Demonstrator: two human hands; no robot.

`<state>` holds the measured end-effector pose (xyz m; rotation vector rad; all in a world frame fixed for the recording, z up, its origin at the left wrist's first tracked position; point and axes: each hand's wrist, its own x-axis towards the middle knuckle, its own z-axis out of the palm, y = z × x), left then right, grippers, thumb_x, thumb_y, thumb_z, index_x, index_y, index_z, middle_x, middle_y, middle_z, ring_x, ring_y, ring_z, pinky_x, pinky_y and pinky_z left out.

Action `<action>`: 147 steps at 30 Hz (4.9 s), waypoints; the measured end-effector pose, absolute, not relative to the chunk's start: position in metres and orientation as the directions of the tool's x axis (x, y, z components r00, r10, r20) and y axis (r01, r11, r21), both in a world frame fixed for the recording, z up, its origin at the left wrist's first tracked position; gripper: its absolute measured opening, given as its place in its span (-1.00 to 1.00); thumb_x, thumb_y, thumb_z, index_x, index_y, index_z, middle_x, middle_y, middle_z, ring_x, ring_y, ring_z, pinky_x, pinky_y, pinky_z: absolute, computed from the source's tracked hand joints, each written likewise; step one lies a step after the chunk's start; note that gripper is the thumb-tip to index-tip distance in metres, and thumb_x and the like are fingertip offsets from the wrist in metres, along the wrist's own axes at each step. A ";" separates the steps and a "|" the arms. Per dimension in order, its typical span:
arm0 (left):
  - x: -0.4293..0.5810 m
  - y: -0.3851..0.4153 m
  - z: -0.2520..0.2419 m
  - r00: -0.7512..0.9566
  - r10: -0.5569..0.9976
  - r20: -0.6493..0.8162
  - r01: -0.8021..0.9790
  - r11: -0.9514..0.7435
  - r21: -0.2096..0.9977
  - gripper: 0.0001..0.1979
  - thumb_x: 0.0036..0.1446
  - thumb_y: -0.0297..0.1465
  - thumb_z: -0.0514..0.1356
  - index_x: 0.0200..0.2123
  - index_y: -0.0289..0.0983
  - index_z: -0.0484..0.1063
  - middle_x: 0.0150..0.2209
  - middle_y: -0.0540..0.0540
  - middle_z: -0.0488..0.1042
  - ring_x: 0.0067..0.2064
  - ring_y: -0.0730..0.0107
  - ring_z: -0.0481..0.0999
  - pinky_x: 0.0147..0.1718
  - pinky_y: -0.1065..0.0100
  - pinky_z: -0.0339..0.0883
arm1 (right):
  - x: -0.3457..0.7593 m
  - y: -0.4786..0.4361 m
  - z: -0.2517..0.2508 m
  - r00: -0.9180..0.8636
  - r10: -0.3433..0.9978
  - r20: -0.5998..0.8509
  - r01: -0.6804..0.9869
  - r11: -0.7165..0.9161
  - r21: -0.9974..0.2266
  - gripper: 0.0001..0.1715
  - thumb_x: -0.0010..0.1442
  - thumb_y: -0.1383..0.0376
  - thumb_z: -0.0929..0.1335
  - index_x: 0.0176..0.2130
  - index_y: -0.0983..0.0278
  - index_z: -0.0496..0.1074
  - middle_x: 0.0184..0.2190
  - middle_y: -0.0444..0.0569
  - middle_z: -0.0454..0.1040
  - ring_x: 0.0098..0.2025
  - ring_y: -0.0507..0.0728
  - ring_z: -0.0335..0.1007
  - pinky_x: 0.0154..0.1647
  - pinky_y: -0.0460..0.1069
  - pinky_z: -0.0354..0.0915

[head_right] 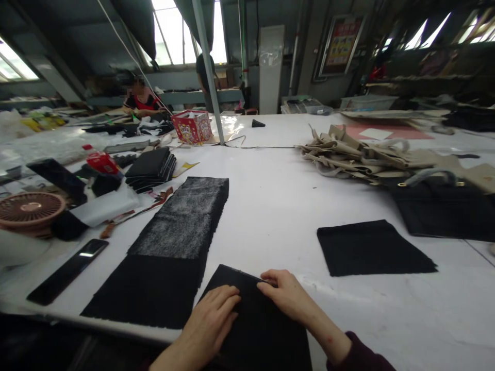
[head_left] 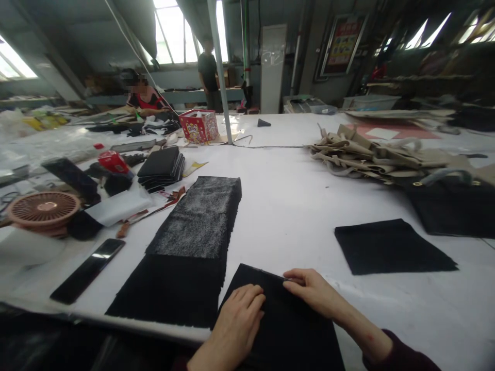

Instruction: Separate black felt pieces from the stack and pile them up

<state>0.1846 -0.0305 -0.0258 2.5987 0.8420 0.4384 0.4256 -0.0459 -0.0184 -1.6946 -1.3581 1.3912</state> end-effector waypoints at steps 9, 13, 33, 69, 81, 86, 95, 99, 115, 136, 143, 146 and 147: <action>0.206 0.012 -0.010 0.947 0.284 0.151 0.208 -0.899 0.384 -0.67 0.23 -0.54 0.12 0.06 -0.20 0.37 0.07 -0.09 0.42 0.14 0.27 0.37 0.16 0.20 0.25 | 0.398 -0.028 -0.028 0.105 0.994 -0.030 0.745 -0.098 -0.660 -0.80 0.19 0.37 0.31 -0.23 0.25 0.54 -0.37 -0.03 0.53 -0.28 0.13 0.44 -0.21 -0.01 0.29; 0.209 0.026 -0.014 0.874 0.455 0.171 0.368 -0.849 0.378 -0.71 0.23 -0.52 0.13 0.00 -0.19 0.39 -0.04 -0.10 0.44 -0.02 0.25 0.43 -0.02 0.20 0.36 | 0.390 -0.037 -0.059 0.168 0.948 0.272 0.803 0.028 -0.595 -0.69 0.31 0.39 0.22 -0.09 0.26 0.50 -0.33 0.00 0.47 -0.23 0.14 0.39 -0.17 0.02 0.31; 0.214 0.030 -0.053 0.748 0.588 0.307 0.546 -0.809 0.220 -0.59 0.35 -0.50 -0.02 0.22 -0.22 0.26 -0.20 -0.16 0.42 -0.21 0.25 0.43 -0.22 0.20 0.39 | 0.381 -0.046 -0.069 -0.170 0.862 0.478 0.930 0.301 -0.210 -0.55 0.32 0.51 0.14 0.14 0.44 0.33 -0.31 0.07 0.37 -0.29 0.19 0.25 -0.28 0.12 0.24; 0.212 0.033 -0.046 0.678 0.684 0.268 0.664 -0.727 0.176 -0.65 0.34 -0.46 0.04 0.16 -0.35 0.31 -0.08 -0.21 0.42 -0.11 0.18 0.39 -0.10 0.13 0.33 | 0.379 -0.044 -0.070 -0.191 0.854 0.485 0.942 0.298 -0.152 -0.61 0.33 0.53 0.14 0.06 0.47 0.37 -0.32 0.05 0.34 -0.29 0.17 0.18 -0.26 0.09 0.13; 0.209 0.042 -0.041 0.853 0.511 0.106 0.515 -0.857 -0.019 -0.56 0.25 -0.55 0.03 0.20 -0.37 0.27 0.09 -0.16 0.40 0.13 0.13 0.30 0.21 0.18 0.06 | 0.374 -0.035 -0.071 -0.126 0.879 0.459 0.937 0.257 -0.235 -0.65 0.35 0.48 0.16 0.02 0.37 0.41 -0.31 0.03 0.34 -0.26 0.17 0.20 -0.24 0.06 0.14; 0.207 0.041 -0.042 0.856 0.510 0.083 0.514 -0.857 -0.031 -0.48 0.25 -0.54 0.03 0.28 -0.34 0.14 0.12 -0.16 0.36 0.13 0.16 0.29 0.24 0.16 -0.01 | 0.386 -0.046 -0.072 -0.108 0.881 0.460 0.896 0.287 -0.339 -0.66 0.38 0.46 0.15 0.02 0.36 0.40 -0.28 0.04 0.33 -0.24 0.16 0.21 -0.20 0.05 0.18; 0.207 0.040 -0.039 0.874 0.484 0.037 0.486 -0.873 -0.049 -0.40 0.21 -0.56 0.06 0.32 -0.25 0.09 0.11 -0.14 0.33 0.13 0.16 0.27 0.25 0.15 0.00 | 0.396 -0.061 -0.076 -0.115 0.885 0.451 0.896 0.289 -0.338 -0.62 0.37 0.48 0.13 0.07 0.35 0.36 -0.25 0.05 0.33 -0.21 0.16 0.21 -0.18 0.07 0.21; 0.210 0.040 -0.039 0.888 0.459 0.041 0.460 -0.884 -0.085 -0.44 0.20 -0.56 0.06 0.28 -0.28 0.15 0.11 -0.16 0.32 0.15 0.12 0.26 0.26 0.12 -0.01 | 0.400 -0.068 -0.076 -0.118 0.893 0.434 0.904 0.277 -0.325 -0.61 0.36 0.49 0.14 0.08 0.36 0.36 -0.25 0.05 0.33 -0.22 0.16 0.21 -0.19 0.07 0.21; 0.219 0.030 -0.036 0.947 0.320 0.011 0.319 -0.940 -0.120 -0.43 0.22 -0.62 0.00 0.30 -0.29 0.11 0.13 -0.18 0.31 0.17 0.19 0.28 0.25 0.14 0.05 | 0.415 -0.098 -0.064 -0.086 0.911 0.404 0.921 0.227 -0.317 -0.66 0.31 0.50 0.22 0.03 0.35 0.40 -0.27 0.03 0.36 -0.20 0.17 0.22 -0.16 0.07 0.21; 0.241 0.013 -0.027 0.966 0.243 -0.092 0.232 -0.965 -0.121 -0.31 0.18 -0.67 0.00 0.35 -0.17 0.03 0.01 -0.14 0.36 0.03 0.20 0.38 0.10 0.17 0.24 | 0.434 -0.130 -0.061 -0.080 0.932 0.355 0.952 0.177 -0.250 -0.60 0.23 0.54 0.27 0.06 0.36 0.38 -0.23 0.02 0.37 -0.18 0.17 0.22 -0.11 0.07 0.18; 0.245 0.010 -0.029 0.983 0.160 -0.088 0.153 -0.984 -0.089 -0.37 0.19 -0.67 -0.03 0.32 -0.28 0.07 0.15 -0.16 0.32 0.14 0.26 0.32 0.20 0.24 0.14 | 0.443 -0.139 -0.056 -0.120 0.927 0.356 0.960 0.200 -0.197 -0.63 0.23 0.53 0.27 0.03 0.38 0.38 -0.27 0.02 0.36 -0.22 0.17 0.20 -0.20 0.07 0.14; 0.249 0.007 -0.027 0.979 0.164 -0.119 0.154 -0.984 -0.091 -0.34 0.17 -0.67 -0.02 0.34 -0.25 0.04 0.10 -0.15 0.35 0.09 0.25 0.36 0.15 0.24 0.20 | 0.446 -0.143 -0.056 -0.129 0.929 0.347 0.965 0.198 -0.171 -0.63 0.23 0.53 0.26 0.03 0.39 0.38 -0.27 0.03 0.35 -0.22 0.19 0.19 -0.20 0.08 0.13; 0.251 0.005 -0.026 0.977 0.172 -0.124 0.159 -0.982 -0.105 -0.31 0.17 -0.67 -0.01 0.34 -0.21 0.03 0.09 -0.14 0.35 0.07 0.23 0.37 0.14 0.22 0.22 | 0.447 -0.144 -0.056 -0.129 0.929 0.346 0.966 0.196 -0.166 -0.64 0.24 0.53 0.26 0.03 0.39 0.38 -0.26 0.03 0.35 -0.21 0.19 0.19 -0.20 0.08 0.13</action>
